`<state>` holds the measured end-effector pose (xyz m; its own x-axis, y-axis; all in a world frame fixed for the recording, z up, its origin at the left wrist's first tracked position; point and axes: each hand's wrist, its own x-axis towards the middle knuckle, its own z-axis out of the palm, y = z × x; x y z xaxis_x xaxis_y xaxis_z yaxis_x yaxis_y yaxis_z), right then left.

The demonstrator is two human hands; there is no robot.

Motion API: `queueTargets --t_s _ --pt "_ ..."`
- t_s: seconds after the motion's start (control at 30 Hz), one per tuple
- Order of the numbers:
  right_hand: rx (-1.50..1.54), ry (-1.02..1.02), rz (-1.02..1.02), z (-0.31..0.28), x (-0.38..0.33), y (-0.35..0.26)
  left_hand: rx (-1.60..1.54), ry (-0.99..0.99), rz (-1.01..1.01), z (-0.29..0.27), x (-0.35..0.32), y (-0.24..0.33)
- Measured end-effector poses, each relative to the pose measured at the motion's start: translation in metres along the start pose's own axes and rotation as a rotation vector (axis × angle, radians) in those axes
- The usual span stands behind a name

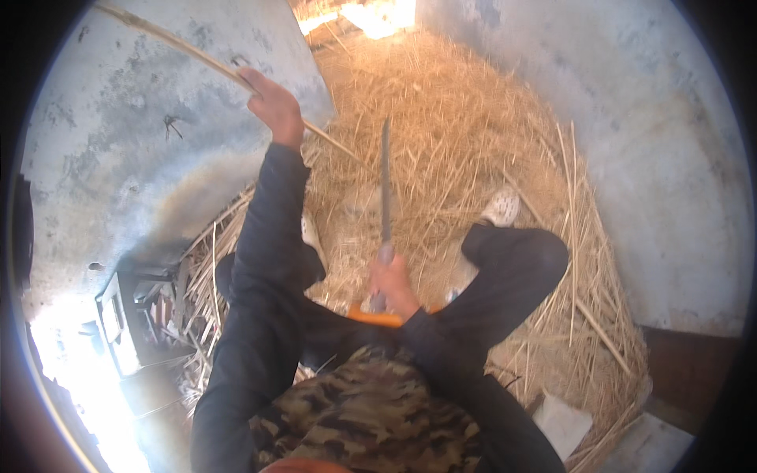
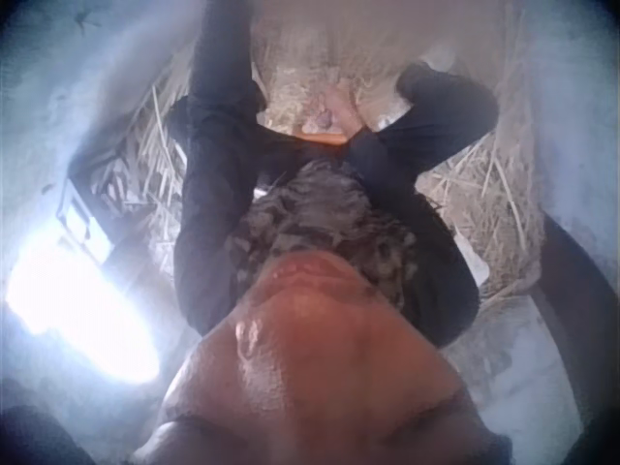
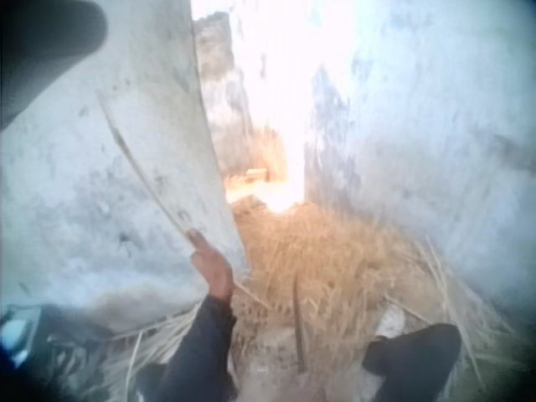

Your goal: The person sits on a straw-covered floor and uses a green utility knife to strip and smooth a long bamboo stick. They then switch to a machete to further shape and smooth the stick's surface. The person continues to refine the bamboo stick using the utility knife.

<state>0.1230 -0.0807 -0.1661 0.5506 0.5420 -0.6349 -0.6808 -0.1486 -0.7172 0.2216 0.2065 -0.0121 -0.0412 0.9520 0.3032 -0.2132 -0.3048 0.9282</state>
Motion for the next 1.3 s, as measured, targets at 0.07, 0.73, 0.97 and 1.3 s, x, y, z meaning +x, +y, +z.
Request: queueTargets --t_s 0.07,0.73,0.97,1.3 --pt "0.159 -0.078 -0.179 0.006 -0.012 -0.043 0.005 -0.015 0.041 -0.012 0.007 0.003" --pt "-0.098 0.074 -0.360 -0.002 0.022 0.037 -0.006 -0.125 0.143 0.019 -0.030 0.020" --pt "-0.146 0.048 -0.315 -0.012 -0.004 -0.038 0.037 -0.098 0.135 -0.003 -0.012 0.008" --pt "-0.342 0.025 -0.111 0.003 0.011 0.050 0.099 -0.083 0.193 -0.008 -0.007 0.003"
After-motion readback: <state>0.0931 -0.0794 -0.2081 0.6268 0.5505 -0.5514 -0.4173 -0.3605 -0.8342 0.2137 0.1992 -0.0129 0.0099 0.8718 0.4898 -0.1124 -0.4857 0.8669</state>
